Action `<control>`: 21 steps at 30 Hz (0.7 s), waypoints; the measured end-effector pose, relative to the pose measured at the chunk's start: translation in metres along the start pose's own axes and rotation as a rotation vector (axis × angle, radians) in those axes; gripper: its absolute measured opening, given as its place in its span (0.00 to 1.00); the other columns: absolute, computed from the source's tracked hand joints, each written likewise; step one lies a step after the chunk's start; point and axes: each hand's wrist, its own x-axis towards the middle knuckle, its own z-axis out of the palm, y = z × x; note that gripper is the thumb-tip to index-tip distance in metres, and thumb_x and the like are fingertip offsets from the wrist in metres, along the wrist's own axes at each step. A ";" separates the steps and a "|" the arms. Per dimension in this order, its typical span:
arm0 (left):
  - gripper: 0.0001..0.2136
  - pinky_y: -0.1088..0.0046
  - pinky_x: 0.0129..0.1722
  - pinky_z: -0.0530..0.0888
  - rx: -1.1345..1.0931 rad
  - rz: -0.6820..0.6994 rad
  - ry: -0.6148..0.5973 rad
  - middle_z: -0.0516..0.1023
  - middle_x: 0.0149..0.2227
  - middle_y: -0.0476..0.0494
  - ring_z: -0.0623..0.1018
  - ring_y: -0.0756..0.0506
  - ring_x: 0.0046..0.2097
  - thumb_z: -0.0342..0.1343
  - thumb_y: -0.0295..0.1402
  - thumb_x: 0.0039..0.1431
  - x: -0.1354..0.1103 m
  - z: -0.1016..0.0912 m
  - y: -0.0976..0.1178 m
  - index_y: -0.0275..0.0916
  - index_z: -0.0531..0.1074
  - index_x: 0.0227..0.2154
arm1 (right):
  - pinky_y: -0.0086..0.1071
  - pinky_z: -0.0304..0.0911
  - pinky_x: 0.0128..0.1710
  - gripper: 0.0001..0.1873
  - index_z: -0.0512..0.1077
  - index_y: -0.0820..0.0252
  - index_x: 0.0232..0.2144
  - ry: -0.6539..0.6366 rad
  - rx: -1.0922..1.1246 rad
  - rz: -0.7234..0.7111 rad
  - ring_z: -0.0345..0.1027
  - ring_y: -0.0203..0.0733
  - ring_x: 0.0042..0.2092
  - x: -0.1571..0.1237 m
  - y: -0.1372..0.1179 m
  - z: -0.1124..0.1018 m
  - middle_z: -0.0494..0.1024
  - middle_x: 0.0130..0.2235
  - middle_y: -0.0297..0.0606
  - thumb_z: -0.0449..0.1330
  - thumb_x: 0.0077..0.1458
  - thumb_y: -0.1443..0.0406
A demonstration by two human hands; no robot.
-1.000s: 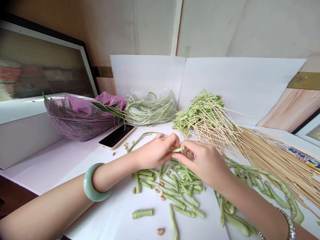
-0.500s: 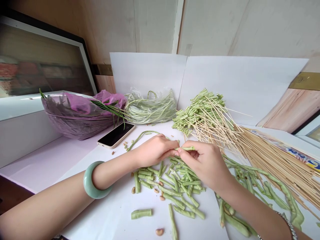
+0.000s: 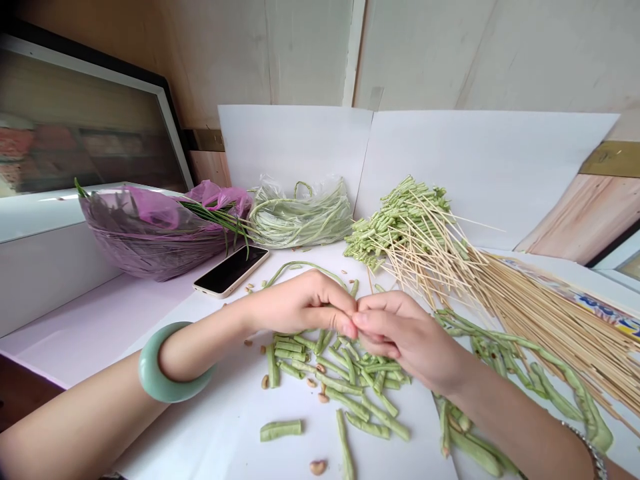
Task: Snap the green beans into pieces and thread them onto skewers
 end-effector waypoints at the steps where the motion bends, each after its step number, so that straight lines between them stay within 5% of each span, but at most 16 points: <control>1: 0.08 0.78 0.31 0.67 -0.085 -0.035 -0.033 0.70 0.25 0.50 0.68 0.52 0.28 0.54 0.30 0.60 -0.001 -0.003 0.004 0.33 0.72 0.27 | 0.30 0.44 0.17 0.22 0.54 0.54 0.16 -0.040 0.057 -0.004 0.40 0.32 0.17 -0.002 -0.004 0.000 0.48 0.14 0.24 0.50 0.54 0.49; 5: 0.08 0.78 0.27 0.64 -0.264 -0.113 -0.042 0.68 0.24 0.52 0.63 0.54 0.25 0.54 0.26 0.58 -0.007 -0.017 0.015 0.34 0.70 0.23 | 0.30 0.45 0.16 0.25 0.51 0.55 0.14 -0.125 0.041 -0.042 0.44 0.32 0.17 -0.012 -0.014 0.004 0.51 0.14 0.26 0.52 0.55 0.51; 9: 0.12 0.76 0.29 0.64 -0.235 -0.122 0.079 0.65 0.24 0.52 0.63 0.53 0.27 0.48 0.32 0.64 -0.009 -0.021 0.014 0.34 0.75 0.33 | 0.30 0.51 0.19 0.16 0.62 0.56 0.18 0.143 -0.860 -0.215 0.56 0.36 0.20 -0.009 0.001 0.006 0.63 0.19 0.30 0.52 0.57 0.62; 11: 0.15 0.75 0.30 0.64 -0.215 -0.144 0.111 0.67 0.26 0.50 0.64 0.52 0.28 0.42 0.29 0.65 -0.008 -0.021 0.011 0.34 0.75 0.38 | 0.32 0.55 0.22 0.07 0.69 0.56 0.25 0.234 -1.064 -0.258 0.65 0.41 0.24 -0.003 0.013 0.004 0.71 0.25 0.34 0.56 0.54 0.64; 16: 0.17 0.72 0.39 0.68 0.079 -0.124 0.090 0.75 0.38 0.43 0.71 0.48 0.37 0.48 0.19 0.55 -0.004 -0.015 -0.002 0.33 0.74 0.46 | 0.37 0.63 0.28 0.09 0.71 0.57 0.35 0.374 -1.090 -0.332 0.72 0.48 0.32 0.004 0.024 -0.005 0.76 0.35 0.39 0.60 0.55 0.59; 21: 0.31 0.71 0.37 0.71 0.043 -0.239 0.084 0.77 0.36 0.39 0.75 0.48 0.34 0.48 0.18 0.57 -0.001 -0.001 -0.010 0.26 0.47 0.63 | 0.34 0.62 0.29 0.09 0.67 0.59 0.40 0.410 -1.069 -0.501 0.71 0.43 0.32 0.001 0.017 -0.001 0.76 0.35 0.39 0.55 0.61 0.60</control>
